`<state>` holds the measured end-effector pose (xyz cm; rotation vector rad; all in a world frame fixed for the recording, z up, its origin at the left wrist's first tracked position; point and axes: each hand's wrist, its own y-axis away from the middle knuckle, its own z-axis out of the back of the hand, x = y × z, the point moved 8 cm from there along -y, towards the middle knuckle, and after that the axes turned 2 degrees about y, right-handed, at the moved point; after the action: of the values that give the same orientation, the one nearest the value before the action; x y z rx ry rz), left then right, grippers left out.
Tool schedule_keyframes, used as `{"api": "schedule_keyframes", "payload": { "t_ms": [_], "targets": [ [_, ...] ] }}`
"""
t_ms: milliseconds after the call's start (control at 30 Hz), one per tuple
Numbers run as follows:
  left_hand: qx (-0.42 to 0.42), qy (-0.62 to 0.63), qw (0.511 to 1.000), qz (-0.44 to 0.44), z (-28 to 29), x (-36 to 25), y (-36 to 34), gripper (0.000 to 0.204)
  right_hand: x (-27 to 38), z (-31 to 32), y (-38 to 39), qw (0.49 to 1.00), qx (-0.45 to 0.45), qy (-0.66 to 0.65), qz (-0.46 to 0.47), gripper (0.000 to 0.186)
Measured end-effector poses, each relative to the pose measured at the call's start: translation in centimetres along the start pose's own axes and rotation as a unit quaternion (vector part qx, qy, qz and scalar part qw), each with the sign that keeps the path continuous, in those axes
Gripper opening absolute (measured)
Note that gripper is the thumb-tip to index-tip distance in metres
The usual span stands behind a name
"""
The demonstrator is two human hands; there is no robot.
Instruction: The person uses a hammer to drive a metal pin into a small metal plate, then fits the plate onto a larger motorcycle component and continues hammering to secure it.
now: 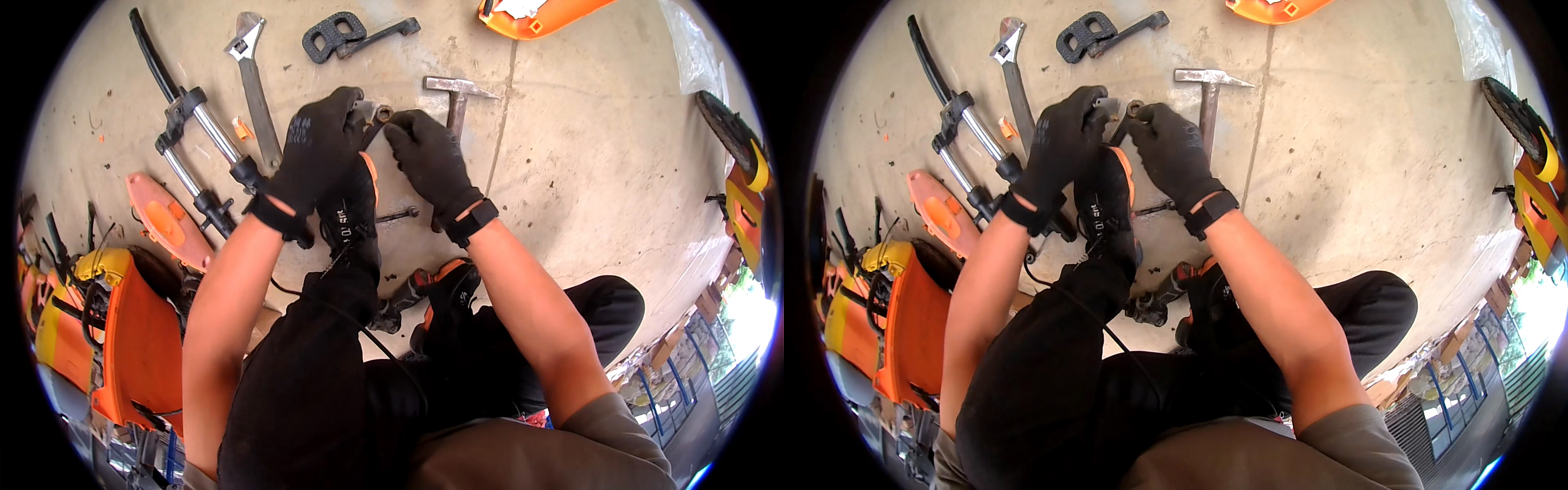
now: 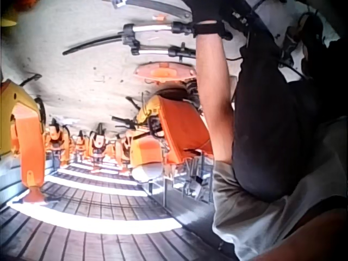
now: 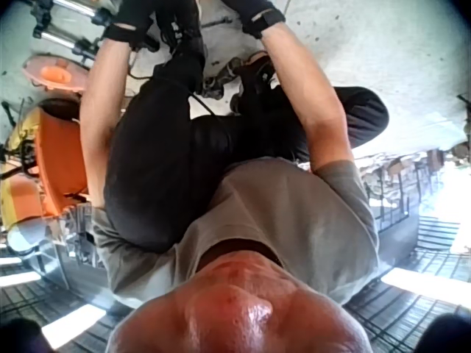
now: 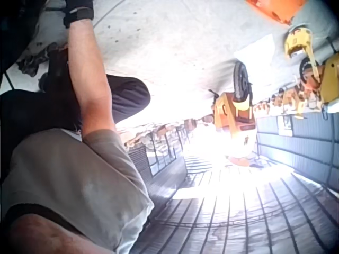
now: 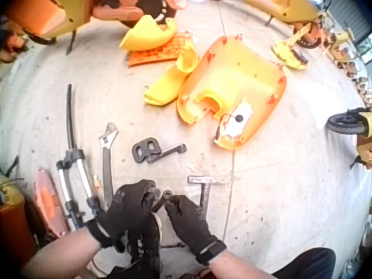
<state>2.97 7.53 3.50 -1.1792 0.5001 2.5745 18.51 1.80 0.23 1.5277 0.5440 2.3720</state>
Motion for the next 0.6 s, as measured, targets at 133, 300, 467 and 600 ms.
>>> {"api": "schedule_keyframes", "payload": {
  "t_ms": [133, 300, 467, 600],
  "targets": [
    [0.032, -0.045, 0.998, -0.029, -0.6, 2.1, -1.5, 0.029, -2.1, 3.8, 1.5, 0.991, -0.084, 0.091, -0.059, 0.029],
    [0.053, -0.047, 0.995, -0.068, -2.2, 3.5, -3.5, 0.03, -6.2, 5.9, 4.7, 0.965, -0.087, 0.216, -0.124, 0.046],
    [0.073, -0.011, 0.996, -0.057, -3.5, 4.3, -4.2, 0.035, -8.3, 3.5, 6.0, 0.956, 0.034, 0.215, -0.196, 0.05],
    [0.134, 0.088, 0.986, 0.046, -3.7, 5.3, -4.1, 0.037, -8.8, 3.2, 5.7, 0.956, 0.05, 0.206, -0.201, 0.043]
  ]
}}
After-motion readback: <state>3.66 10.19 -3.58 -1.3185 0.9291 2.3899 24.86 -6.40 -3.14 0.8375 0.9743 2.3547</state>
